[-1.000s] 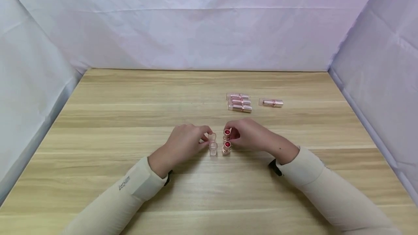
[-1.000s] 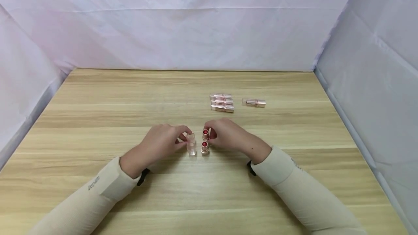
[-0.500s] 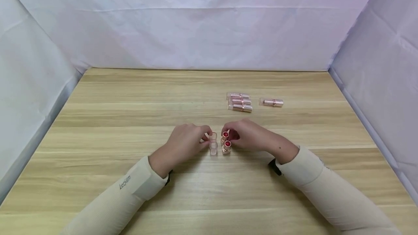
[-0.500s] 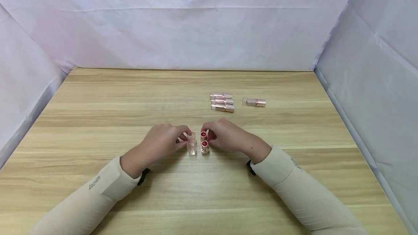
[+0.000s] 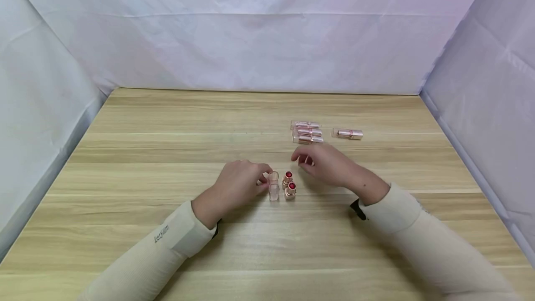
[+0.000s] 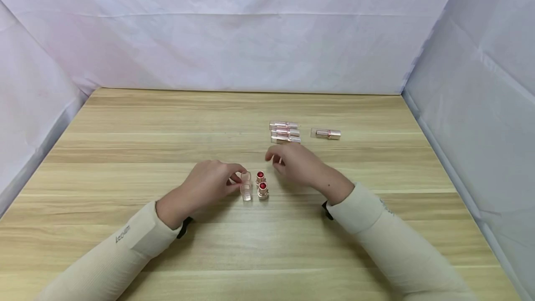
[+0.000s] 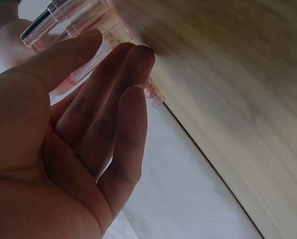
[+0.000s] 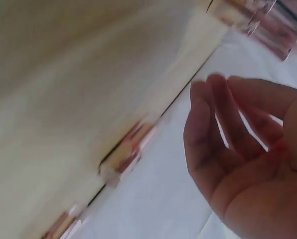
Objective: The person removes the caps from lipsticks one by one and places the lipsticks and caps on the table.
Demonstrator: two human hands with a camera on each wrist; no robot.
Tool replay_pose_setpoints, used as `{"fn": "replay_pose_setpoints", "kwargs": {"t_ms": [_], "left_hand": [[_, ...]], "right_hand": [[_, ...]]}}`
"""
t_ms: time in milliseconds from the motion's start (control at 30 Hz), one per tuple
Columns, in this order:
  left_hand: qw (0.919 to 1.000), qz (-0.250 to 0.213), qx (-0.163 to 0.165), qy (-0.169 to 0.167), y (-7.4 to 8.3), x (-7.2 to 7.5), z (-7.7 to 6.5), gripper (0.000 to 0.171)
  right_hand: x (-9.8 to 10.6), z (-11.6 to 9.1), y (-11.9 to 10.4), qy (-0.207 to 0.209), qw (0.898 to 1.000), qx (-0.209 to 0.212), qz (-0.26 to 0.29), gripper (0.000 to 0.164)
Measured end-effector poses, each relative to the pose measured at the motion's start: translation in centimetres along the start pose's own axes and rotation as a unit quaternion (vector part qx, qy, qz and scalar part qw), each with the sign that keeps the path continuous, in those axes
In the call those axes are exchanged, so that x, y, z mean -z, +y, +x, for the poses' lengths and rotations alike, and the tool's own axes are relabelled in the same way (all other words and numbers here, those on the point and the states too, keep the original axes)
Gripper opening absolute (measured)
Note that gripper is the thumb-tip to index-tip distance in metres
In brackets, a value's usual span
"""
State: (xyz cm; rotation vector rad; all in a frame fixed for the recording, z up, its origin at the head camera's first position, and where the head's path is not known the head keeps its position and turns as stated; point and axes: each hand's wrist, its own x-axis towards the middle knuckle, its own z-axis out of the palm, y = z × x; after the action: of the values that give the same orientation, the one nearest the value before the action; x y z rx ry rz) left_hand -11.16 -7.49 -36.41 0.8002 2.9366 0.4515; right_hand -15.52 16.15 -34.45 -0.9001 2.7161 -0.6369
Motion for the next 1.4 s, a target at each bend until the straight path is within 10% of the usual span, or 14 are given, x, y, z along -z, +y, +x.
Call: {"fn": "replay_pose_setpoints", "kwargs": {"t_ms": [500, 1400], "left_hand": [[0.9997, 0.005, -0.019, 0.015, 0.1, -0.1, 0.0, 0.024], [0.9995, 0.012, -0.027, 0.007, 0.7, -0.2, 0.2, 0.029]], "right_hand": [[2.4, 2.0, 3.7, 0.057, 0.979, -0.095, -0.168, 0.025], [1.3, 2.5, 4.7, 0.020, 0.981, -0.105, -0.163, 0.018]]}}
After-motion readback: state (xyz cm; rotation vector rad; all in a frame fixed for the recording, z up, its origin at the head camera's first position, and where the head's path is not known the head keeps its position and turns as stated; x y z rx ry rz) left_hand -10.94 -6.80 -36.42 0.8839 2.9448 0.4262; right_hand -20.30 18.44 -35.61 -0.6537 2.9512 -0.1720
